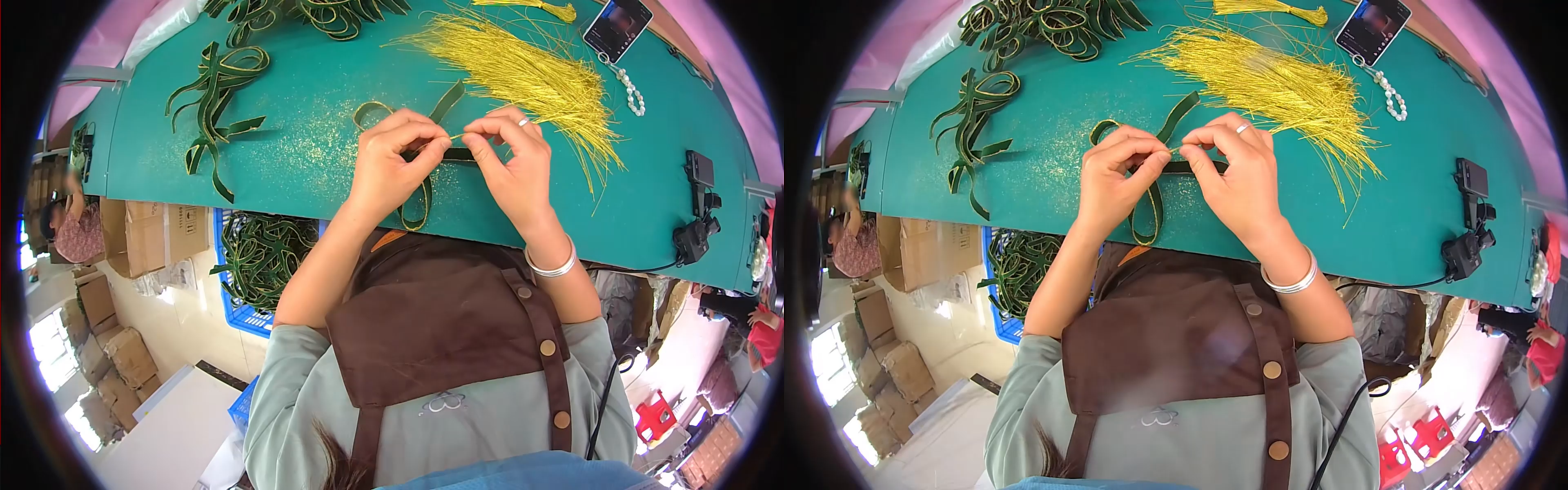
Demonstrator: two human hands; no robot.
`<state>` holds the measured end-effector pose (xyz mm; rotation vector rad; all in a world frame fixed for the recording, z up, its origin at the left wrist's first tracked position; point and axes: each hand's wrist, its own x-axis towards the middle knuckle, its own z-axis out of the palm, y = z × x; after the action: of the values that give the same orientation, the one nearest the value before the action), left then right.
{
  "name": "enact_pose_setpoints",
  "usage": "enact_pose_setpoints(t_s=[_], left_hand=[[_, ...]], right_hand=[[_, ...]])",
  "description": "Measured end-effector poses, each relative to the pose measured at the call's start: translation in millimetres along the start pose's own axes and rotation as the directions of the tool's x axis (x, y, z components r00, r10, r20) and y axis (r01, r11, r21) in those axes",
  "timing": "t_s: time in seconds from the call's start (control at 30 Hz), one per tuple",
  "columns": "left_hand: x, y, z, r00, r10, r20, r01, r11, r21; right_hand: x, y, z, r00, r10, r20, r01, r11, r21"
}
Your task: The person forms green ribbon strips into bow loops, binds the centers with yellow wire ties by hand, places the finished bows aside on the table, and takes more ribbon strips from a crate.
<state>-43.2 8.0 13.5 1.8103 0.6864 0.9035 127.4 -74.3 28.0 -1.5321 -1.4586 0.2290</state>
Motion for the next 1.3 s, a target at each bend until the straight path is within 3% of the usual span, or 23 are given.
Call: enact_pose_setpoints(t_s=[0.27,0.33,0.37,0.4,0.43,0.47,0.5,0.57,0.6,0.77,0.83,0.87,0.9,0.93,0.97,1.0,1.03,1.07,1.2,1.27,1.3], left_hand=[[-1,6,0,0.998,-0.041,-0.039,0.040,0.999,-0.010],[-6,20,-3,0.930,0.164,-0.328,-0.066,0.955,0.288],[-15,23,-10,0.929,0.165,-0.330,-0.065,0.954,0.292],[-27,26,-23,0.974,-0.079,-0.211,0.125,0.969,0.214],[-36,28,-34,0.946,-0.315,-0.071,0.323,0.933,0.161],[-41,29,-43,0.842,-0.512,0.173,0.525,0.851,-0.034],[-42,31,-45,0.841,-0.516,0.162,0.527,0.849,-0.033],[-40,37,-48,0.627,-0.680,0.379,0.776,0.585,-0.235],[-39,30,-50,0.603,-0.700,0.382,0.797,0.514,-0.316],[-23,22,-61,0.659,-0.682,0.316,0.752,0.600,-0.272],[-25,10,-54,0.888,-0.452,0.083,0.452,0.892,0.020],[-26,10,-51,0.890,-0.449,0.084,0.449,0.893,0.021],[-26,17,-47,0.952,-0.305,-0.012,0.295,0.909,0.295],[-25,22,-43,0.989,-0.133,-0.062,0.144,0.819,0.555],[-25,20,-38,0.989,-0.131,-0.062,0.143,0.820,0.555],[-26,14,-32,0.985,0.116,-0.124,-0.004,0.748,0.664],[-26,7,-27,0.920,0.362,-0.149,-0.123,0.629,0.767],[-25,-3,-23,0.883,0.424,-0.200,-0.138,0.643,0.753],[-23,-10,-19,0.867,0.381,-0.321,-0.051,0.708,0.704],[-23,-8,-23,0.945,0.159,-0.284,0.006,0.865,0.501],[-24,-7,-24,0.945,0.159,-0.287,0.006,0.866,0.501]], right_hand=[[-3,-4,-3,0.999,-0.041,0.007,0.041,0.996,-0.075],[-2,-11,-3,1.000,0.003,0.003,-0.003,1.000,0.008],[-3,-17,-3,1.000,0.000,0.004,0.000,1.000,0.012],[-4,-23,-2,0.999,-0.025,0.023,0.025,0.999,0.036],[-5,-28,0,0.998,-0.052,0.042,0.049,0.997,0.060],[-7,-28,4,0.984,-0.167,0.056,0.166,0.986,0.034],[-10,-30,10,0.983,-0.172,0.061,0.170,0.985,0.043],[-20,-38,25,0.939,-0.327,0.102,0.326,0.945,0.029],[-26,-38,33,0.924,-0.366,0.112,0.369,0.929,-0.008],[-36,-37,49,0.924,-0.377,0.059,0.381,0.923,-0.063],[-35,-34,49,0.947,-0.315,0.069,0.319,0.946,-0.064],[-34,-33,50,0.947,-0.316,0.066,0.320,0.945,-0.067],[-32,-32,50,0.953,-0.296,0.058,0.299,0.953,-0.054],[-31,-31,51,0.960,-0.275,0.051,0.277,0.960,-0.041],[-31,-30,52,0.960,-0.276,0.050,0.279,0.960,-0.042],[-31,-27,53,0.972,-0.228,0.061,0.229,0.973,-0.017],[-29,-26,54,0.981,-0.180,0.072,0.180,0.984,0.006],[-28,-24,53,0.981,-0.183,0.069,0.183,0.983,0.004],[-19,-22,47,0.991,-0.114,0.070,0.114,0.994,0.005],[-17,-19,46,0.994,-0.075,0.076,0.075,0.997,0.010],[-15,-15,48,0.996,-0.040,0.075,0.035,0.997,0.073]])
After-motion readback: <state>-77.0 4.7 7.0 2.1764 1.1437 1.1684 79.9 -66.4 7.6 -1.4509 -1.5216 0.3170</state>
